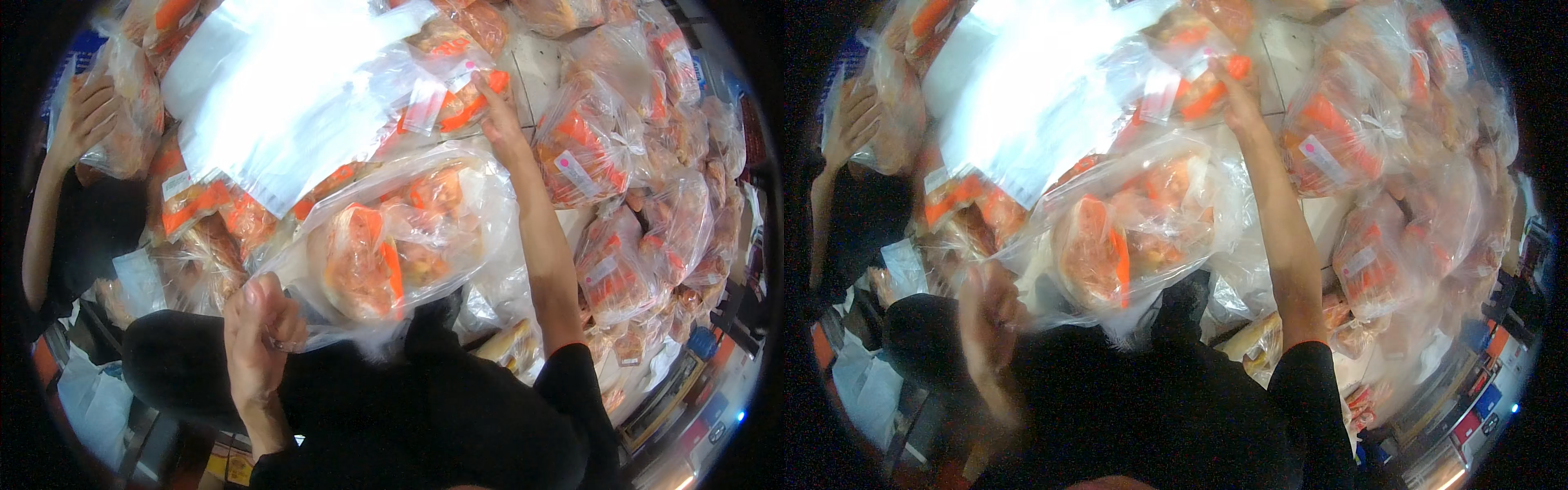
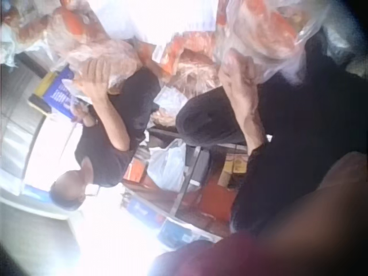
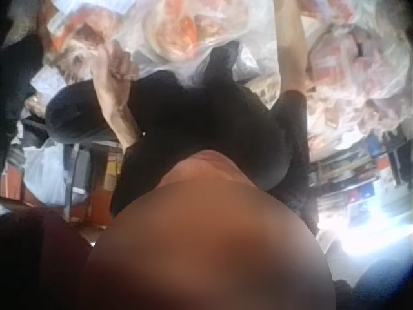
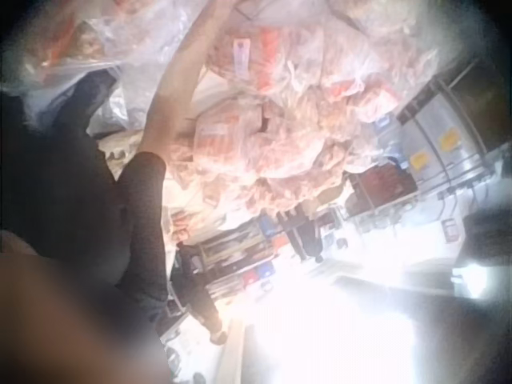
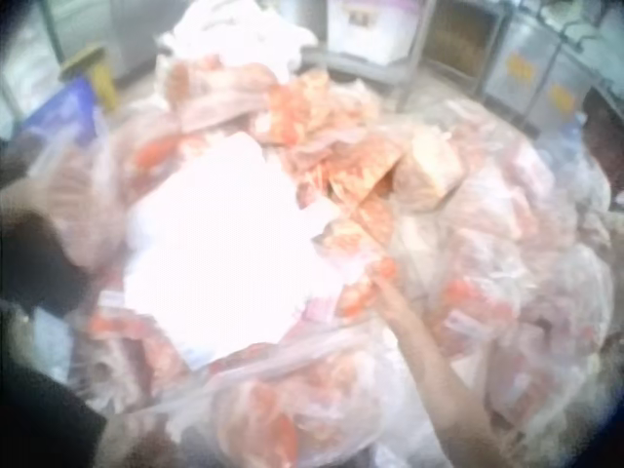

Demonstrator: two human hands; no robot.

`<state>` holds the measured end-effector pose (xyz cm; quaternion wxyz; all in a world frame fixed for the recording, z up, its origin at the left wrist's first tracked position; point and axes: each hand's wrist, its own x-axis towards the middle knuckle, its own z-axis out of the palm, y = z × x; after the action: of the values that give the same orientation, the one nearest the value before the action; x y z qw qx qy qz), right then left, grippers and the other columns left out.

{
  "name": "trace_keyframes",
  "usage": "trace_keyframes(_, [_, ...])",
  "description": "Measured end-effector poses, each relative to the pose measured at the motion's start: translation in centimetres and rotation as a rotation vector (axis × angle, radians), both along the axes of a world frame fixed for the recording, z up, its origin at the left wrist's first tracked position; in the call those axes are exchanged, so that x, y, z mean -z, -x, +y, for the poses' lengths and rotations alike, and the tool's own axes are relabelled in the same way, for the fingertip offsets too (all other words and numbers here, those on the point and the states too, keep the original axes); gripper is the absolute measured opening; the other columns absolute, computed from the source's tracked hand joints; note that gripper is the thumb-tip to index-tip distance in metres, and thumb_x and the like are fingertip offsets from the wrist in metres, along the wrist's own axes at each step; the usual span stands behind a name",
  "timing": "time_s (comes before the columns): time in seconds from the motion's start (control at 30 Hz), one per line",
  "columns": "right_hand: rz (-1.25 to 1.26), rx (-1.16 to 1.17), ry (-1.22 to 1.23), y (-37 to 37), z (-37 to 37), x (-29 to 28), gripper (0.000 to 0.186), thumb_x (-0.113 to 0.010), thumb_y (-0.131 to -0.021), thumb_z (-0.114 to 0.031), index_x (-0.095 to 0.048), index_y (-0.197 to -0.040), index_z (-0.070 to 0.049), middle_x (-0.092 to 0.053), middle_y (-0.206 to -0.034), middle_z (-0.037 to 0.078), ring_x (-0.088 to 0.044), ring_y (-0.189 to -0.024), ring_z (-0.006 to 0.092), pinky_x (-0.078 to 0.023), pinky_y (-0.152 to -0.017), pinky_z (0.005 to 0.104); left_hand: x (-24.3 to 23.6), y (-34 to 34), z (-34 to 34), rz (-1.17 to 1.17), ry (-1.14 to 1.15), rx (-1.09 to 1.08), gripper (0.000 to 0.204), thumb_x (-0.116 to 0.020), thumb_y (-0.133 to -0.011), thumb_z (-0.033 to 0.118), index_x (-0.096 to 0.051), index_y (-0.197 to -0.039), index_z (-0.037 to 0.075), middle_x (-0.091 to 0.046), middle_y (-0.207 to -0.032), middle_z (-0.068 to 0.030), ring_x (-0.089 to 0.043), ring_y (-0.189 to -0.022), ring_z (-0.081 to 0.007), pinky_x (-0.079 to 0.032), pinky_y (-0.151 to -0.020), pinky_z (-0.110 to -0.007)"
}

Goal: The person sits on the floor and repeatedly picks up vacuum-sealed chicken packages, places them into a larger clear plastic bag, and ties the bag closed. The person repeats this process with multiple packages, stacking the filled bags on the floor.

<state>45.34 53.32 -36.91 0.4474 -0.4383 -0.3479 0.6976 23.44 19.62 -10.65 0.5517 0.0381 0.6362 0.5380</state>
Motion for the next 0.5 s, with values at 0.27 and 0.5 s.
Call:
trace_keyframes(0.27, [-0.153, 0.173, 0.107, -2.5, -4.5, -3.1, 0.045, -0.078, -0.083, -0.011, -0.057, -0.123, -0.005, -0.065, -0.112, 0.007, -0.065, -0.097, 0.0165, -0.054, -0.081, 0.0307, -0.3, 0.5, 0.0, -0.053, 0.006, -0.072, 0.046, -0.050, -0.101, 0.048, -0.037, -0.071, 0.015, -0.027, -0.058, 0.0054, -0.025, -0.048, -0.0072, -0.024, -0.046, -0.025])
trace_keyframes(0.5, [-0.627, 0.238, -0.121, -5.4, -12.0, -9.6, 0.041, -0.076, -0.086, -0.013, -0.060, -0.122, -0.003, -0.066, -0.108, 0.005, -0.064, -0.092, 0.0133, -0.054, -0.077, 0.0284, -0.6, 0.9, 0.2, -0.110, 0.015, -0.072, 0.044, -0.050, -0.101, 0.043, -0.038, -0.071, 0.014, -0.028, -0.058, 0.0042, -0.028, -0.049, -0.0079, -0.024, -0.046, -0.025])
